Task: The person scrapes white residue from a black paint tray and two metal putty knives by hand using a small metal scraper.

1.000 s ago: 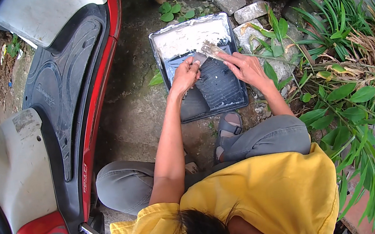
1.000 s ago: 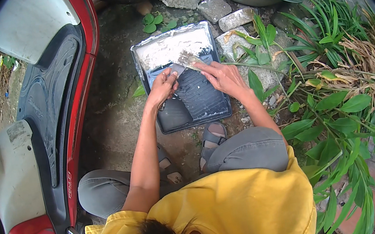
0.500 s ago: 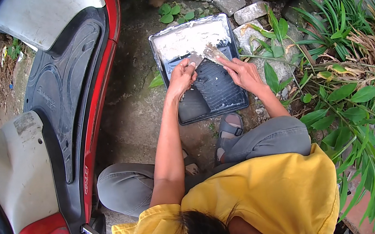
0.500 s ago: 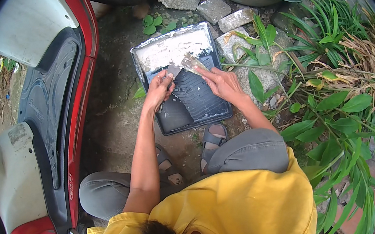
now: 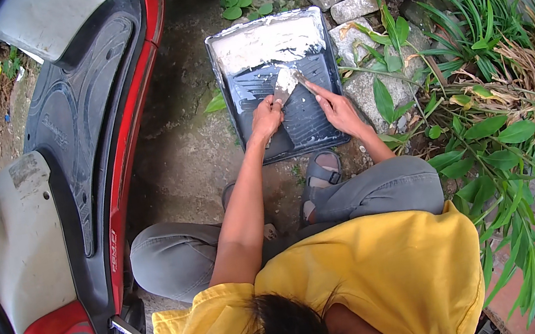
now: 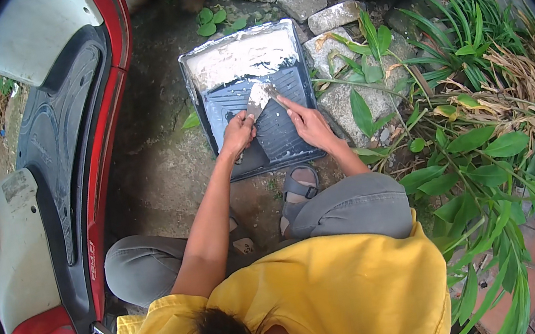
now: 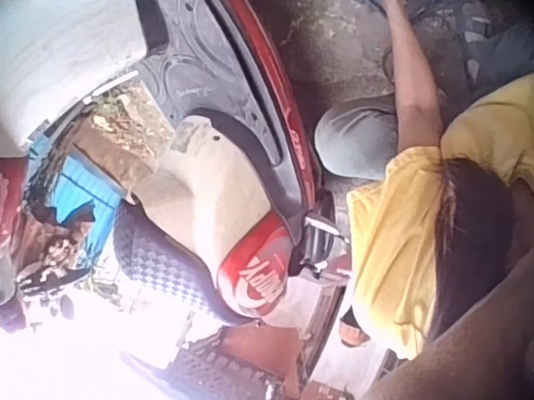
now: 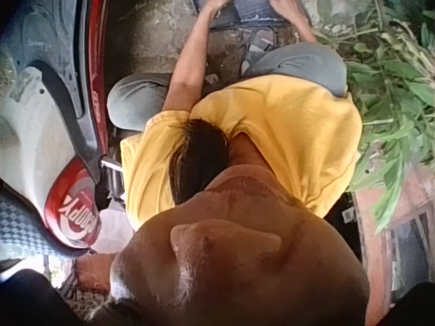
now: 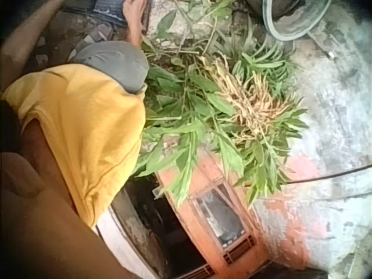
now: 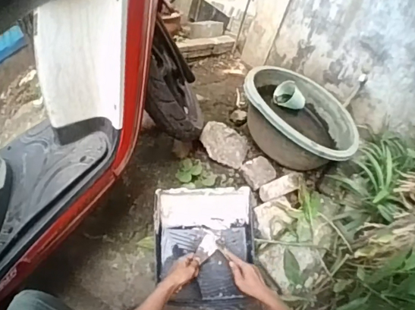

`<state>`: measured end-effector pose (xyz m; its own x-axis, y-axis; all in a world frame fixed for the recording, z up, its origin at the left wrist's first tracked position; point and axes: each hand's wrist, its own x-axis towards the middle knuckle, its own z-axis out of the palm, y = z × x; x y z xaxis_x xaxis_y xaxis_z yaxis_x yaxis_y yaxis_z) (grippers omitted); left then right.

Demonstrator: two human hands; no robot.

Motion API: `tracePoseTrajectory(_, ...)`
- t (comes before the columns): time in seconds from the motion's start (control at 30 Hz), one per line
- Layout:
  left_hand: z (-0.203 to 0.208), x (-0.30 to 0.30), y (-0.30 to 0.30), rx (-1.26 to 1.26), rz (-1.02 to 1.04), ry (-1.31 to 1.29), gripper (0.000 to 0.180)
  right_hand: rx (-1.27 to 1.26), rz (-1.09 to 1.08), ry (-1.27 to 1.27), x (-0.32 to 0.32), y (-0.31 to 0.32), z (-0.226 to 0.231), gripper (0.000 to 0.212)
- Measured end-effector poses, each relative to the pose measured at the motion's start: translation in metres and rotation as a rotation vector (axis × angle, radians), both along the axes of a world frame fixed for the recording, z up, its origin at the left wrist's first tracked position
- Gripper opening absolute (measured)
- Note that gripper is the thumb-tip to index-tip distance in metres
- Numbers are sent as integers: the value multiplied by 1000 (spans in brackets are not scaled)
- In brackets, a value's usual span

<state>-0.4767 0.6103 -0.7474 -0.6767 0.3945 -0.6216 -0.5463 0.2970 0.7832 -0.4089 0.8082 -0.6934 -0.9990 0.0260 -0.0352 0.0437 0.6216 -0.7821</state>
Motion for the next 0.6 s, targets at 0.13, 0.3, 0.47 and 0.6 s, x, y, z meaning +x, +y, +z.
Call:
tracePoseTrajectory(0.13, 0, -6, -5, -30, -7, -35, 20, 107, 47, -45, -7, -9, -5, 46)
tracePoseTrajectory(0.3, 4, -6, 0, -45, -8, -39, 20, 575, 107, -214, -10, -20, 1, 58)
tracePoseTrajectory(0.47, 2, -1, 1, -135, -33, 63, 23, 720, 172, -271, -20, -20, -3, 60)
tracePoseTrajectory(0.6, -3, -2, -1, -214, -12, 60, 25, 678, 176, -213, -26, -23, 1, 57)
